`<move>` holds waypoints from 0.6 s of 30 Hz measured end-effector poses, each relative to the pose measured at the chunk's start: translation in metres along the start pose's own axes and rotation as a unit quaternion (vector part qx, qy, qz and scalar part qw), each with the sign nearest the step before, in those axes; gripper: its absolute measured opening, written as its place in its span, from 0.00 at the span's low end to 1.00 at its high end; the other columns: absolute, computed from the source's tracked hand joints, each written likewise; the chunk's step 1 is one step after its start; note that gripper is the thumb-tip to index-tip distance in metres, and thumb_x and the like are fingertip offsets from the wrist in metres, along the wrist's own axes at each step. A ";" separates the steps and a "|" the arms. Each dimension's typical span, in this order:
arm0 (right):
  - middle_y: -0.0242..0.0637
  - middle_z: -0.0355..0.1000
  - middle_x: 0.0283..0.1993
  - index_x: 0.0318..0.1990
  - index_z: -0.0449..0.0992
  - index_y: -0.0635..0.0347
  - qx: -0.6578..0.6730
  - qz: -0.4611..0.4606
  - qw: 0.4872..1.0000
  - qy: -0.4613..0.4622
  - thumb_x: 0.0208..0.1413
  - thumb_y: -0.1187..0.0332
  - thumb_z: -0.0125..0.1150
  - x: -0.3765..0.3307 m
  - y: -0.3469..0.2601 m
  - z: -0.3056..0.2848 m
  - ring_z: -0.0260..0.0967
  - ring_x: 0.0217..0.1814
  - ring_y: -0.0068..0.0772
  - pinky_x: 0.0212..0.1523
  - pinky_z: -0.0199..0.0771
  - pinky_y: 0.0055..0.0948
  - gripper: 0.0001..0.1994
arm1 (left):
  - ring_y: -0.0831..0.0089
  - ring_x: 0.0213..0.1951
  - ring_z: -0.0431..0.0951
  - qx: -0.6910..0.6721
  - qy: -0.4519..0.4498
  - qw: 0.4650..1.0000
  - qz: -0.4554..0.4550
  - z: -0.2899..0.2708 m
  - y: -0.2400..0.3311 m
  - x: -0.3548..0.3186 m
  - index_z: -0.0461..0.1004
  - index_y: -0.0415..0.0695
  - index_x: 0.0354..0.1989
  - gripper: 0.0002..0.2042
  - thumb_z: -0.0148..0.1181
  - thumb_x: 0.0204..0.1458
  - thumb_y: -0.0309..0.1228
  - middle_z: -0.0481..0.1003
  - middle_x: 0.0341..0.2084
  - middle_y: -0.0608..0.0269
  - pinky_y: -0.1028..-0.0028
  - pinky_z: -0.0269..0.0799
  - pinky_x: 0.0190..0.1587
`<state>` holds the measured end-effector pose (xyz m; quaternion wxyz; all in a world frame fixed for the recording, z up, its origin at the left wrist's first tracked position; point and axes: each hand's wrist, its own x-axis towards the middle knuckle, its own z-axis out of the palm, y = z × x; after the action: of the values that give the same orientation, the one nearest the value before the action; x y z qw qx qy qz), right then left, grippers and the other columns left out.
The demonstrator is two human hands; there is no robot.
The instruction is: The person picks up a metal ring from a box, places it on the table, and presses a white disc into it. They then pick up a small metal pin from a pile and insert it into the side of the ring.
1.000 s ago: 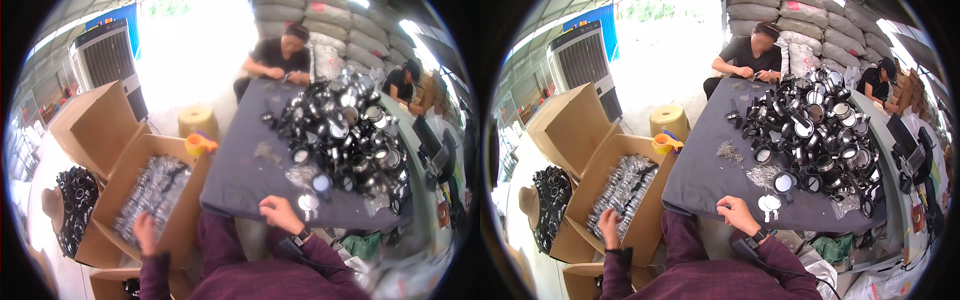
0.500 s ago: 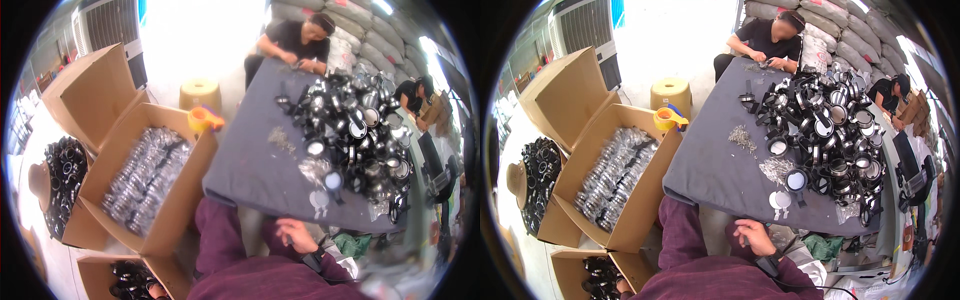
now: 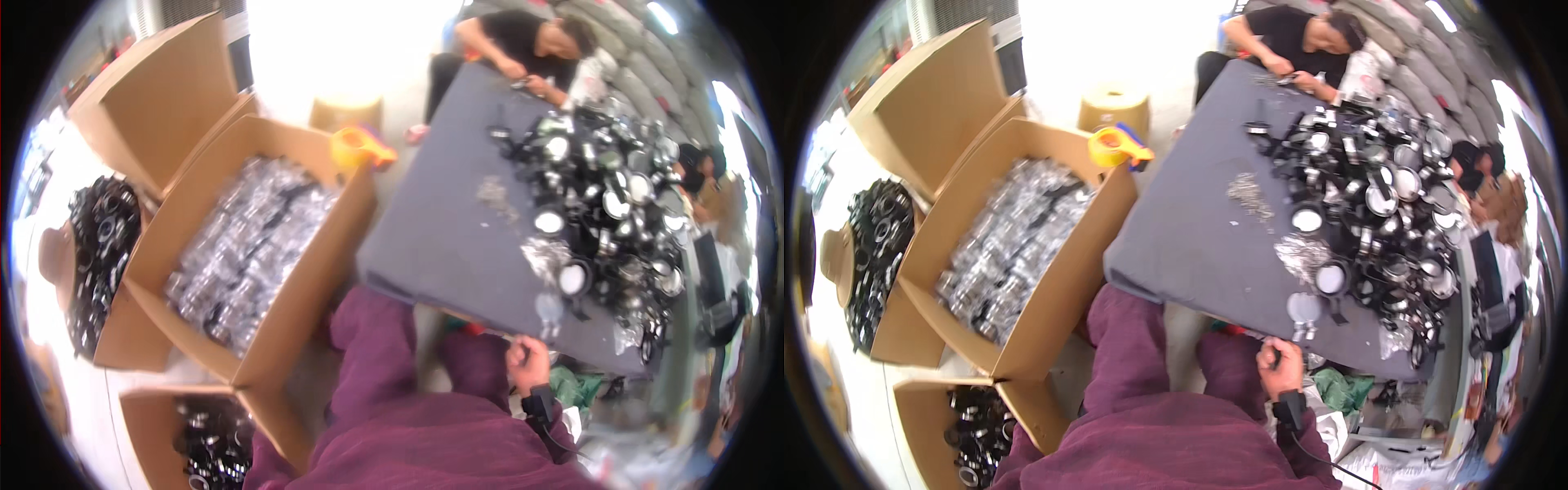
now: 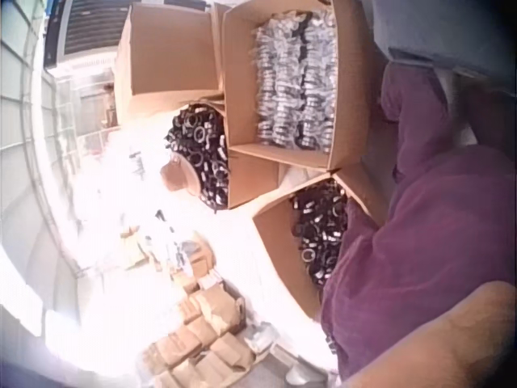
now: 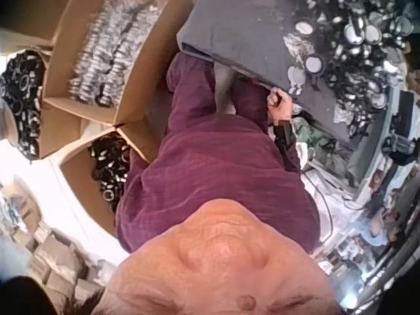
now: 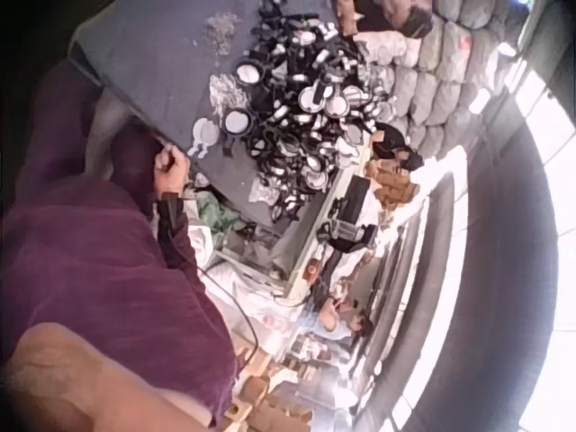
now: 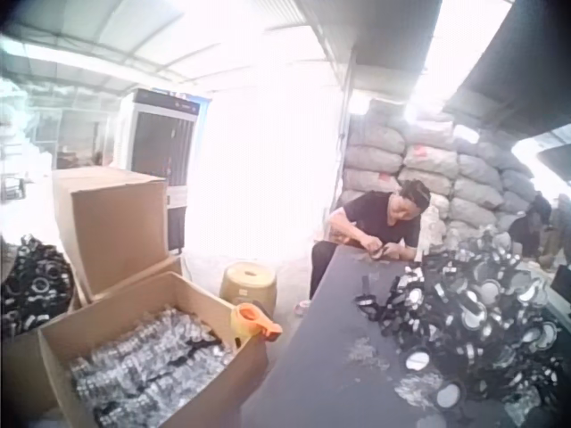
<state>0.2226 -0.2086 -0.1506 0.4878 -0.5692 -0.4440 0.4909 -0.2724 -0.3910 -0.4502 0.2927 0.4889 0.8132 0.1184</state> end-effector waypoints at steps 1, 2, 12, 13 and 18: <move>0.27 0.55 0.17 0.27 0.68 0.61 0.165 0.100 0.981 0.028 0.53 0.71 0.55 0.003 0.000 -0.004 0.50 0.16 0.22 0.18 0.48 0.22 0.06 | 0.64 0.26 0.78 -0.016 0.003 1.000 -0.019 -0.002 -0.009 -0.007 0.78 0.43 0.27 0.12 0.58 0.48 0.39 0.78 0.27 0.51 0.68 0.71 0.27; 0.27 0.56 0.17 0.24 0.67 0.62 0.315 0.209 0.924 0.058 0.52 0.73 0.54 0.008 -0.004 -0.011 0.49 0.15 0.22 0.17 0.46 0.22 0.07 | 0.64 0.26 0.78 -0.033 0.007 0.998 -0.044 -0.005 -0.021 -0.022 0.78 0.43 0.27 0.12 0.58 0.48 0.39 0.78 0.27 0.51 0.68 0.71 0.27; 0.28 0.63 0.26 0.33 0.67 0.61 0.298 0.170 0.939 0.015 0.60 0.69 0.50 0.012 0.006 -0.036 0.51 0.16 0.19 0.17 0.54 0.21 0.06 | 0.62 0.28 0.79 -0.203 0.076 0.951 -0.223 0.016 -0.086 -0.164 0.79 0.43 0.26 0.12 0.59 0.46 0.39 0.78 0.29 0.49 0.66 0.72 0.29; 0.28 0.64 0.27 0.33 0.67 0.61 0.296 0.166 0.941 -0.004 0.61 0.69 0.49 0.009 0.002 -0.031 0.52 0.16 0.19 0.17 0.55 0.21 0.06 | 0.62 0.28 0.79 -0.218 0.082 0.949 -0.214 0.017 -0.088 -0.154 0.79 0.43 0.25 0.12 0.59 0.46 0.39 0.78 0.30 0.49 0.66 0.72 0.29; 0.30 0.65 0.29 0.33 0.67 0.60 0.301 0.169 0.939 -0.011 0.60 0.70 0.50 0.009 0.004 -0.039 0.52 0.16 0.19 0.16 0.55 0.21 0.05 | 0.61 0.29 0.80 -0.287 0.108 0.940 -0.149 0.007 -0.093 -0.089 0.79 0.43 0.25 0.12 0.60 0.46 0.40 0.78 0.31 0.48 0.66 0.72 0.29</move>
<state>0.2628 -0.2050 -0.1545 0.5412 -0.4573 -0.1784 0.6828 -0.3042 -0.5142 -0.4683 0.3453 0.2421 0.8350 0.3534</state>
